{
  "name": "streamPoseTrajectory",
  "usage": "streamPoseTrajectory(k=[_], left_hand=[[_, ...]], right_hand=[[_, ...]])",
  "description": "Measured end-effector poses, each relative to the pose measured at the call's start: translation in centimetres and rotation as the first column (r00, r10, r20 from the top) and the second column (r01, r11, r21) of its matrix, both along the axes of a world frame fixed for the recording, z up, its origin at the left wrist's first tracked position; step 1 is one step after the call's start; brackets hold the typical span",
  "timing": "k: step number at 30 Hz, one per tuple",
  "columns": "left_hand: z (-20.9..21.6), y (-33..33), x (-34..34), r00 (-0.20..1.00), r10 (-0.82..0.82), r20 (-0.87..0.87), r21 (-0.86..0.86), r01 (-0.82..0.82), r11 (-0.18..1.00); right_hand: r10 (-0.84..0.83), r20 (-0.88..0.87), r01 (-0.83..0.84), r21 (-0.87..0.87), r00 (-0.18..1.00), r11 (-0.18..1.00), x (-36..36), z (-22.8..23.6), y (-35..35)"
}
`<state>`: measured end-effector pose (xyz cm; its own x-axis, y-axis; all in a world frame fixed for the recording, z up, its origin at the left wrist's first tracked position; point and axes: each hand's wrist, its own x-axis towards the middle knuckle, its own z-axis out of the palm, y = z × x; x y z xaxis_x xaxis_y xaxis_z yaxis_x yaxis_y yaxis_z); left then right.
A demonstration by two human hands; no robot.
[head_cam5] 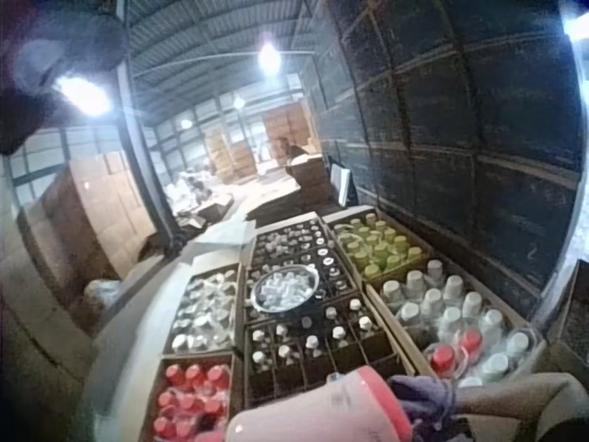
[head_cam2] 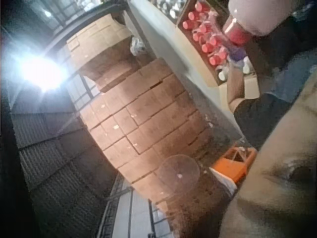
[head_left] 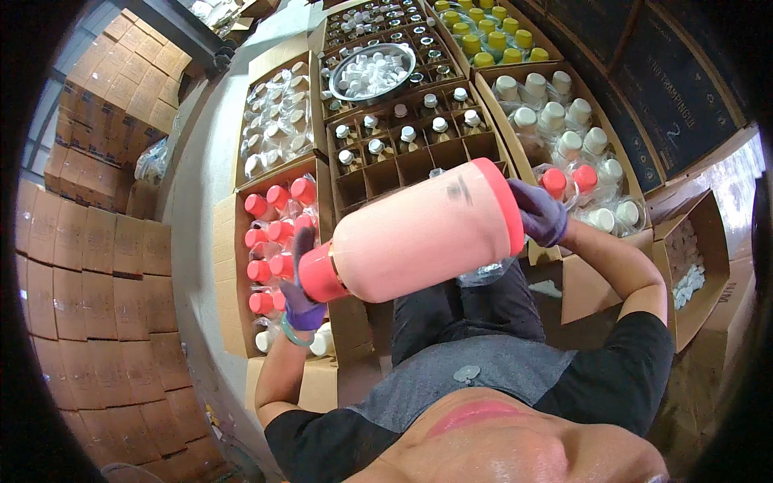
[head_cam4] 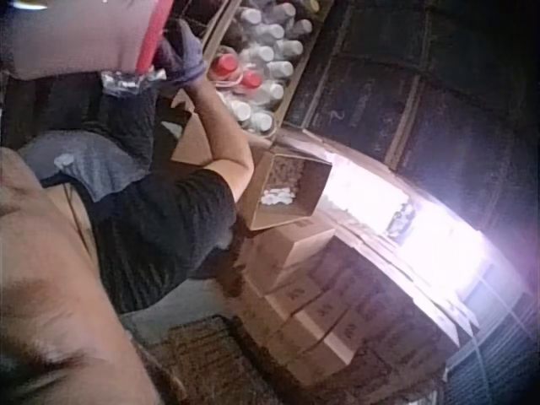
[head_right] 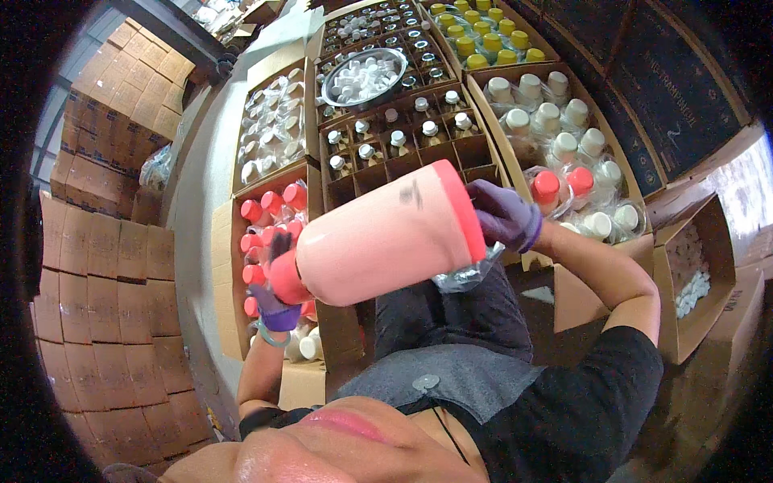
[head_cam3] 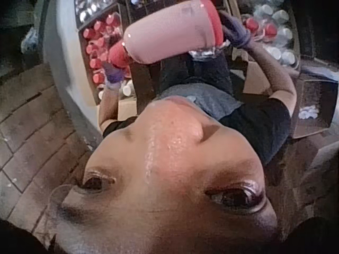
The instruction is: The person assembles thermos flasks by inserting stainless steel inner liners into plastic outer shells and screwing on lids. The person handles pink and white flasks, removes plastic wrapping, and places completed units into cardboard boxes.
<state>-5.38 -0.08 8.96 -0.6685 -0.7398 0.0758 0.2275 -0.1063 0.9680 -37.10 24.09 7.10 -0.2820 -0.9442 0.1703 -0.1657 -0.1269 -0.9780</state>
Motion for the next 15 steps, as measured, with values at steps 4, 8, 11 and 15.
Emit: streamPoseTrajectory(k=[4, 8, 11, 15], left_hand=[[-2.8, -1.7, 3.3, 0.984, -0.174, 0.031, 0.693, 0.104, 0.714], [-3.2, -1.5, 2.7, 0.976, -0.197, -0.097, 0.661, 0.211, 0.720], [-4.7, -1.8, 2.6, 0.949, -0.152, -0.277, 0.684, 0.306, 0.663], [-4.4, -1.9, 3.5, 0.991, 0.036, -0.130, 0.434, 0.024, 0.901]], right_hand=[[-0.052, -0.818, -0.313, -0.277, 0.573, 0.909, -1.3, 4.4, 0.3], [0.033, -0.667, -0.203, -0.180, 0.745, 0.962, 0.3, 5.2, 0.6], [0.020, -0.487, -0.080, -0.103, 0.873, 0.992, 1.6, 4.7, 0.6], [-0.144, -0.210, 0.123, -0.110, 0.967, 0.986, 3.2, 1.7, -1.2]])
